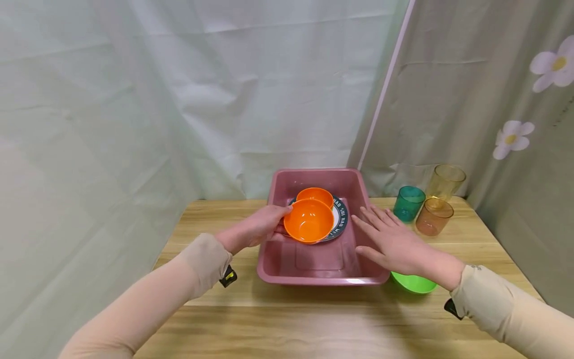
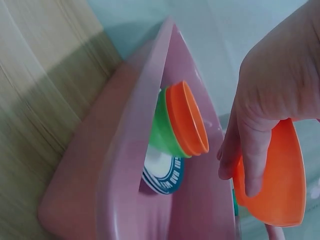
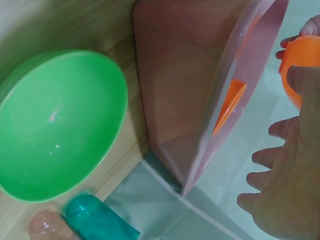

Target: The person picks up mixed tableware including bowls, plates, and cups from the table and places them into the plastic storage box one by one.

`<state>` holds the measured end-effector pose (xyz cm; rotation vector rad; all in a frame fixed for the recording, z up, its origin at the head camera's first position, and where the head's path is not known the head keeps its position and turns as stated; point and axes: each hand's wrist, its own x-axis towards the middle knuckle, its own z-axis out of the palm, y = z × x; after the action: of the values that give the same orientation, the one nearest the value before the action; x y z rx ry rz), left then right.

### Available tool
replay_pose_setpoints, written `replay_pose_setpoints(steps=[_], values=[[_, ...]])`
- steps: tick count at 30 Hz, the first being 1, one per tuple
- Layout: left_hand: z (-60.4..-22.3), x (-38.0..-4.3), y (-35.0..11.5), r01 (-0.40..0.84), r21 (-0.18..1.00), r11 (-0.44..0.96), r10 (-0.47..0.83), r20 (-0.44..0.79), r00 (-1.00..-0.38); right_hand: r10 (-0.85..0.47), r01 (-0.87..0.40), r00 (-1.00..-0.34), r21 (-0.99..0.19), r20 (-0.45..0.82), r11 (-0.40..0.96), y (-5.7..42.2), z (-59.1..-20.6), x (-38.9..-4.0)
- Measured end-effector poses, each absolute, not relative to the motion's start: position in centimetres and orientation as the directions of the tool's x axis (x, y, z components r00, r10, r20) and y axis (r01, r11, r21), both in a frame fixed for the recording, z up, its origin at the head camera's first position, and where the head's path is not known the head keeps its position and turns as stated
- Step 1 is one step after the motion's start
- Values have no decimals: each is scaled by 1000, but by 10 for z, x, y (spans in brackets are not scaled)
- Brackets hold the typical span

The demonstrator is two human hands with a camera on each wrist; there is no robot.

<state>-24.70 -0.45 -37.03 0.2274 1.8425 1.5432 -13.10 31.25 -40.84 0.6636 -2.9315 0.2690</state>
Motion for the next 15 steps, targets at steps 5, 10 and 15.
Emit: replay_pose_setpoints(steps=[5, 10, 15], values=[[-373, -246, 2, -319, 909, 267, 552, -415, -723, -387, -412, -908, -180, 157, 893, 310, -406, -133], [-374, -246, 2, -322, 906, 275, 544, -422, -725, -319, -354, -935, -352, 156, 866, 305, -401, -138], [-374, -246, 4, -318, 906, 280, 536, -422, -731, -228, -169, -974, -741, 22, 650, 295, -393, -143]])
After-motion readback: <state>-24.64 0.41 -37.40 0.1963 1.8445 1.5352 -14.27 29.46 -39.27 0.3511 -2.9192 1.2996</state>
